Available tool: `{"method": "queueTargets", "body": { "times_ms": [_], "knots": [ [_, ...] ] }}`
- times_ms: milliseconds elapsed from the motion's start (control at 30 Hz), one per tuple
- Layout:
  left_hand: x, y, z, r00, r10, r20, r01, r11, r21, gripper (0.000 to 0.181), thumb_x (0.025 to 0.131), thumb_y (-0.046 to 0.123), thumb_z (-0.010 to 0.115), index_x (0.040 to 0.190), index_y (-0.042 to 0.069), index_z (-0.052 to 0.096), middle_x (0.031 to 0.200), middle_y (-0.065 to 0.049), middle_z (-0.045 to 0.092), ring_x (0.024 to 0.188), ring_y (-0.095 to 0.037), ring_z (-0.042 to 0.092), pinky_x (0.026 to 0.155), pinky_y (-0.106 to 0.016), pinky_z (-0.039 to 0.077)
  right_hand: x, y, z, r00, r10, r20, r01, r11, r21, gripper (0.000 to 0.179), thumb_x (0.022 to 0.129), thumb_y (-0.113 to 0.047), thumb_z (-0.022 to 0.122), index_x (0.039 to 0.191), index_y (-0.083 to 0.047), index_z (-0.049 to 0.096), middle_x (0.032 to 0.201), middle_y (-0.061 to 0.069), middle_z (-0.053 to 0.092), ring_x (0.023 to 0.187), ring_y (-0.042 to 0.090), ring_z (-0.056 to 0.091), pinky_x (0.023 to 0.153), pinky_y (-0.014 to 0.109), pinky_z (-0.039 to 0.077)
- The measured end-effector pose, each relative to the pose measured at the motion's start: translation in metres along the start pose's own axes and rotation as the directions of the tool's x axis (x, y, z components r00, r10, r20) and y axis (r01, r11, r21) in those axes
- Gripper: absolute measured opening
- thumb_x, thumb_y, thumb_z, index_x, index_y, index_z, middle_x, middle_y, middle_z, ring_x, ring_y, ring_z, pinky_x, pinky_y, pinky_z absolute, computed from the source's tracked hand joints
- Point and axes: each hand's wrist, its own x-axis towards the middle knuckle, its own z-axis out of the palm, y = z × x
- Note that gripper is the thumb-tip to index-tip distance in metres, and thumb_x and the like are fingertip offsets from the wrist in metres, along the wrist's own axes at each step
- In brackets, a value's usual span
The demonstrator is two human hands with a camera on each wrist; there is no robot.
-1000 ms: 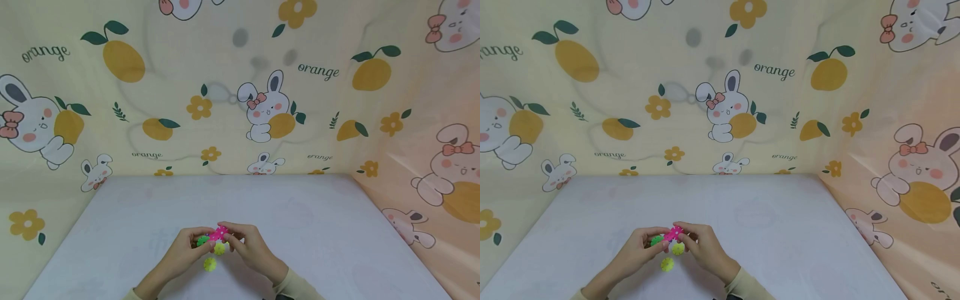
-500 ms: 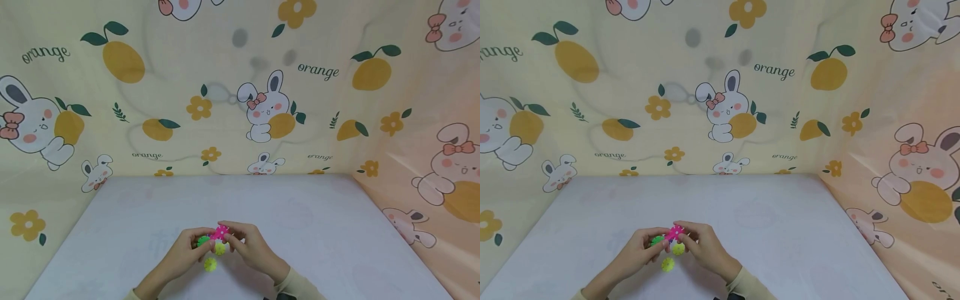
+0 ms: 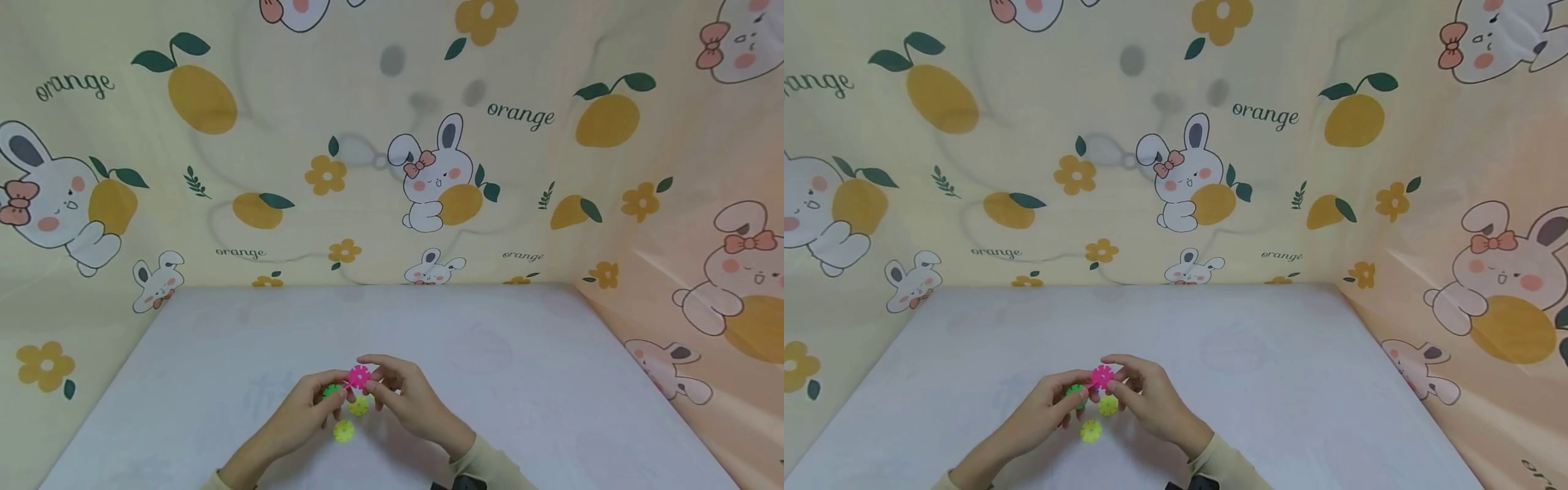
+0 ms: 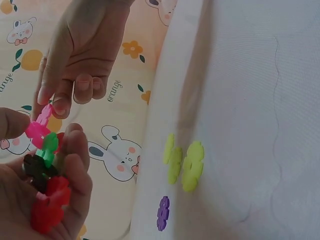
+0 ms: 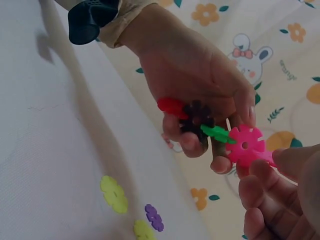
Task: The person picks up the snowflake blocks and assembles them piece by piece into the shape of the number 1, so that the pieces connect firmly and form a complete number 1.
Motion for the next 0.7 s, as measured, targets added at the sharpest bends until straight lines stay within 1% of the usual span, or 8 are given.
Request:
{"method": "queueTargets", "body": {
  "times_ms": [100,133,233,333,367,500,567,700],
  "knots": [
    [0.000,0.001,-0.001,1.000,0.012,-0.003,-0.012,1.000,0.006,0.033,0.106,0.019,0.051,0.132,0.001,0.061,0.108,-0.024,0.066,0.076,-0.012,0.060,0.062,-0.022,0.051,0.001,0.001,-0.001,1.000,0.002,0.003,-0.002,1.000,0.000,0.038,0.102,-0.020,0.061,0.138,-0.009,0.059,0.094,0.021,0.071,0.064,0.006,0.061,0.064,0.033,0.057],
    [-0.001,0.002,-0.001,1.000,0.015,-0.008,-0.015,1.000,0.011,0.033,0.106,0.019,0.051,0.132,0.001,0.060,0.109,-0.024,0.066,0.076,-0.012,0.060,0.062,-0.022,0.051,0.001,0.001,-0.002,1.000,0.005,0.004,-0.005,1.000,0.000,0.038,0.102,-0.020,0.060,0.138,-0.009,0.058,0.095,0.022,0.071,0.064,0.005,0.061,0.064,0.033,0.057],
    [-0.001,0.002,-0.001,0.999,0.031,-0.020,-0.030,0.999,0.024,0.034,0.106,0.018,0.050,0.133,-0.001,0.058,0.111,-0.025,0.066,0.077,-0.012,0.061,0.058,-0.021,0.048,0.002,0.002,-0.004,1.000,0.001,0.004,-0.001,1.000,0.003,0.038,0.104,-0.019,0.058,0.139,-0.006,0.057,0.096,0.026,0.070,0.065,0.004,0.060,0.064,0.031,0.056],
    [-0.001,0.003,-0.001,0.999,0.030,-0.035,-0.029,0.999,0.023,0.033,0.106,0.016,0.050,0.133,-0.001,0.058,0.113,-0.026,0.067,0.077,-0.012,0.061,0.053,-0.019,0.043,0.003,0.004,-0.008,1.000,-0.012,-0.003,0.012,1.000,0.011,0.037,0.104,-0.019,0.056,0.139,-0.004,0.056,0.096,0.029,0.068,0.066,0.005,0.060,0.064,0.029,0.055],
    [-0.001,0.003,-0.001,0.999,0.028,-0.037,-0.027,0.999,0.018,0.033,0.106,0.015,0.050,0.133,-0.001,0.058,0.113,-0.026,0.067,0.078,-0.012,0.061,0.053,-0.019,0.043,0.003,0.004,-0.009,1.000,-0.019,-0.007,0.019,1.000,0.017,0.037,0.104,-0.017,0.056,0.139,-0.004,0.056,0.095,0.030,0.068,0.066,0.006,0.061,0.064,0.029,0.056],
    [0.000,0.001,-0.001,0.998,0.017,-0.054,-0.016,1.000,0.021,0.032,0.105,0.014,0.049,0.131,-0.001,0.059,0.114,-0.026,0.067,0.079,-0.014,0.059,0.062,-0.023,0.050,0.004,0.010,-0.014,1.000,-0.011,-0.022,0.012,0.999,0.040,0.035,0.104,-0.010,0.055,0.138,-0.003,0.056,0.097,0.032,0.066,0.066,0.008,0.061,0.067,0.030,0.057],
    [0.000,0.000,-0.001,0.998,0.014,-0.061,-0.013,1.000,0.024,0.031,0.105,0.014,0.048,0.131,-0.001,0.060,0.113,-0.026,0.067,0.077,-0.014,0.057,0.064,-0.024,0.051,0.004,0.014,-0.016,1.000,0.005,-0.028,-0.004,0.999,0.041,0.036,0.102,-0.006,0.055,0.138,-0.004,0.056,0.098,0.032,0.067,0.067,0.012,0.062,0.068,0.031,0.057],
    [0.000,-0.001,-0.001,0.998,0.012,-0.065,-0.011,1.000,0.021,0.031,0.106,0.013,0.047,0.129,-0.001,0.061,0.108,-0.025,0.066,0.070,-0.011,0.053,0.055,-0.021,0.046,0.006,0.024,-0.017,0.999,0.037,-0.030,-0.036,0.999,0.021,0.035,0.100,-0.003,0.053,0.134,-0.004,0.059,0.100,0.030,0.067,0.069,0.029,0.064,0.070,0.035,0.058]
  ]
}}
